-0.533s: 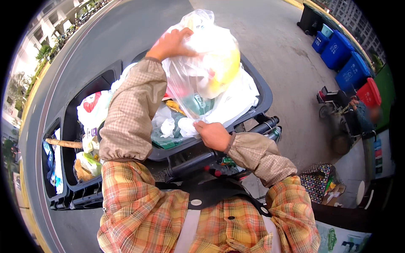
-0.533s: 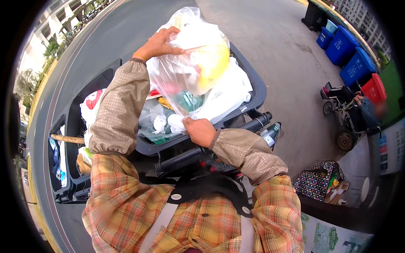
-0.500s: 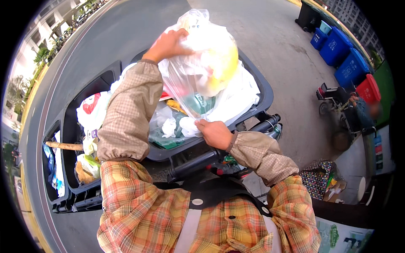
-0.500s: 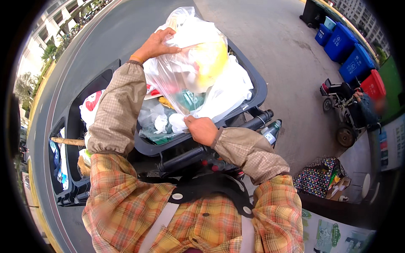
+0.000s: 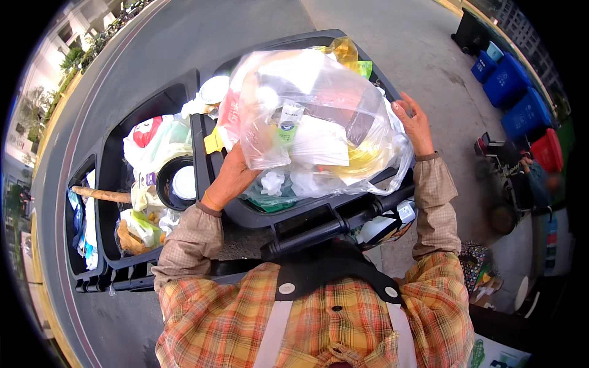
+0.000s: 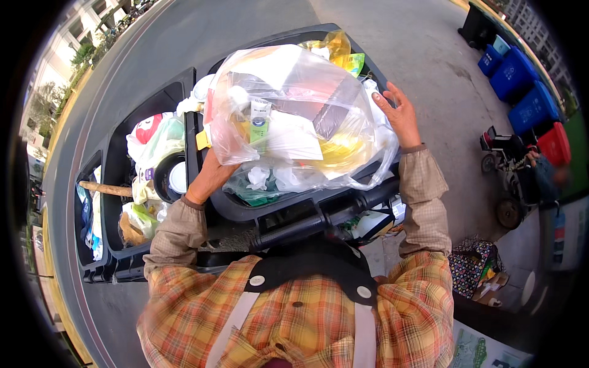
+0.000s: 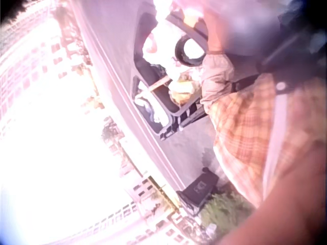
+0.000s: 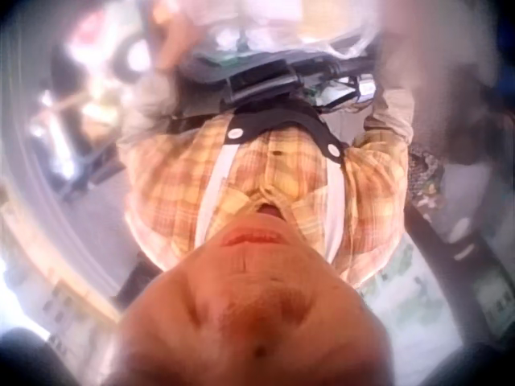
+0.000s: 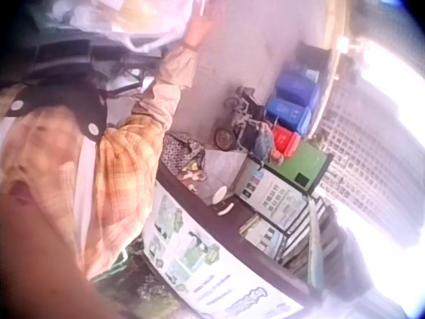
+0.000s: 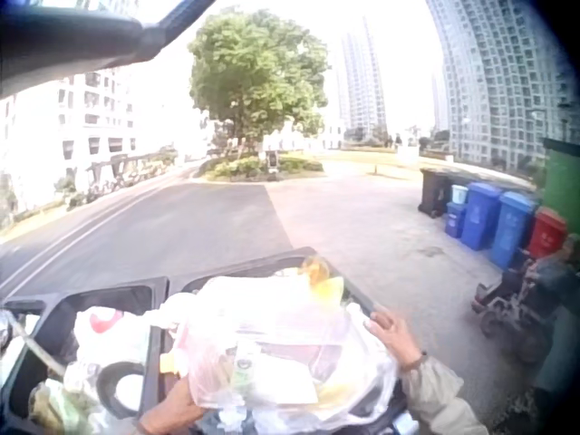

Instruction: The person sorts through a pile of waste in a public bin, picking out reusable items such as shopping bags, paper, and cardboard. They fold the collected items and place them into a patterned bag attached to their cart.

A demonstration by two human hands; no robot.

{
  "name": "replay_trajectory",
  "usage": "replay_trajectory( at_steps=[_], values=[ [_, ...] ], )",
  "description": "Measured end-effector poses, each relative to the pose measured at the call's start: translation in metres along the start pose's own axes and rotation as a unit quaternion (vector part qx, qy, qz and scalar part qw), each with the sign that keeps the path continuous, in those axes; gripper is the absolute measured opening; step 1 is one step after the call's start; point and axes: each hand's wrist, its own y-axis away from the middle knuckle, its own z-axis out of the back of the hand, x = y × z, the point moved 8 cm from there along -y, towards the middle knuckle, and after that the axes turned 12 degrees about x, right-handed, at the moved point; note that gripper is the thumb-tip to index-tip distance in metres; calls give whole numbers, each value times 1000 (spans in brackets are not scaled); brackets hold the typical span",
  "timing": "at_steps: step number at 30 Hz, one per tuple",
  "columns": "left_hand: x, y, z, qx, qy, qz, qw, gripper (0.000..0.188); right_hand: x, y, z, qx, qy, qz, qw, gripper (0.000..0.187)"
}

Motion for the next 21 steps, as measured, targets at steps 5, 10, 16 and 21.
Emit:
replay_trajectory(
  at_steps=[5,10,16,21],
  values=[
    [-53,24,-4,215,-50,-13,975,36,-63,-35,-79,257,-235,-124,929,45],
    [-10,-6,147,-198,157,63,965,49,-60,-31,-98,256,-209,-13,944,20],
    [54,-103,74,-37,391,186,901,56,-70,-23,-110,190,-349,-91,913,9],
    [66,-96,78,-105,321,116,934,27,-43,-19,-87,17,-301,27,953,12]
  ],
)
